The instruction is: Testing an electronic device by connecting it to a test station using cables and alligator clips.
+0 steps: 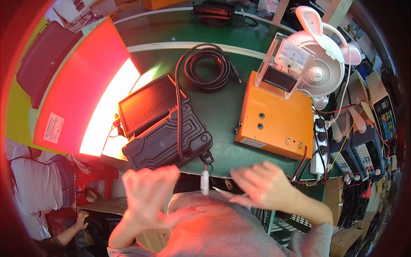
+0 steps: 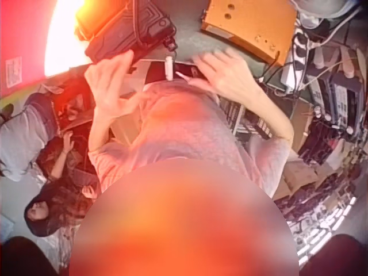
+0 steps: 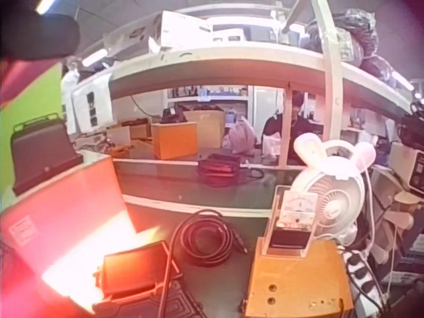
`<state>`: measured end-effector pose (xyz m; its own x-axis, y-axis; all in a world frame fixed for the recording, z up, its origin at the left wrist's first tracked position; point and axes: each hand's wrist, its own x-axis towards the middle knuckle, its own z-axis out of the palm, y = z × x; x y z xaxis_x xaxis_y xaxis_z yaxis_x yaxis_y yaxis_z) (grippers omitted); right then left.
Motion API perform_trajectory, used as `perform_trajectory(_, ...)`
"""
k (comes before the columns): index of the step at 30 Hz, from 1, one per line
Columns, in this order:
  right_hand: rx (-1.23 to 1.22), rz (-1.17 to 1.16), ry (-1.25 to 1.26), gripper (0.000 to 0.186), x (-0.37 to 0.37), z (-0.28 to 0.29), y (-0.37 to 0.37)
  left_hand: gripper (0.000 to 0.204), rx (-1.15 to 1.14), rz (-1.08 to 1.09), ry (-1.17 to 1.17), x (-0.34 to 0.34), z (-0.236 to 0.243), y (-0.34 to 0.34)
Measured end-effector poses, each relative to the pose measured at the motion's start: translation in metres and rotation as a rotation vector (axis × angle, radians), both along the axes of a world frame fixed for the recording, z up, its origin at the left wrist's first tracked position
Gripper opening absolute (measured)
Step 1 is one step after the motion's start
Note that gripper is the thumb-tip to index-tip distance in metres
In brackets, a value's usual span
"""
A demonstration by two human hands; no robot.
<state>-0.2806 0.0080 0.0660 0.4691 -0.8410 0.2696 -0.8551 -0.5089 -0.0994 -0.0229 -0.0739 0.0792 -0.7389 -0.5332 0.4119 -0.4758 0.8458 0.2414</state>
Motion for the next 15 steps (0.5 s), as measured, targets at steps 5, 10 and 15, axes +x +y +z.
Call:
perform_trajectory(5,-0.383,-0.287,-0.125,0.040,-0.007,0.011,-0.130,0.093,0.055,0.162,-0.114,-0.005,-0.002,-0.048)
perform_trajectory(10,0.091,-0.818,-0.166,0.075,-0.047,-0.019,-0.257,0.080,0.298,0.216,-0.187,-0.030,0.006,-0.067)
perform_trajectory(15,0.306,-0.909,-0.612,0.040,-0.049,-0.014,-0.274,0.078,0.381,0.256,-0.081,-0.023,0.016,-0.077)
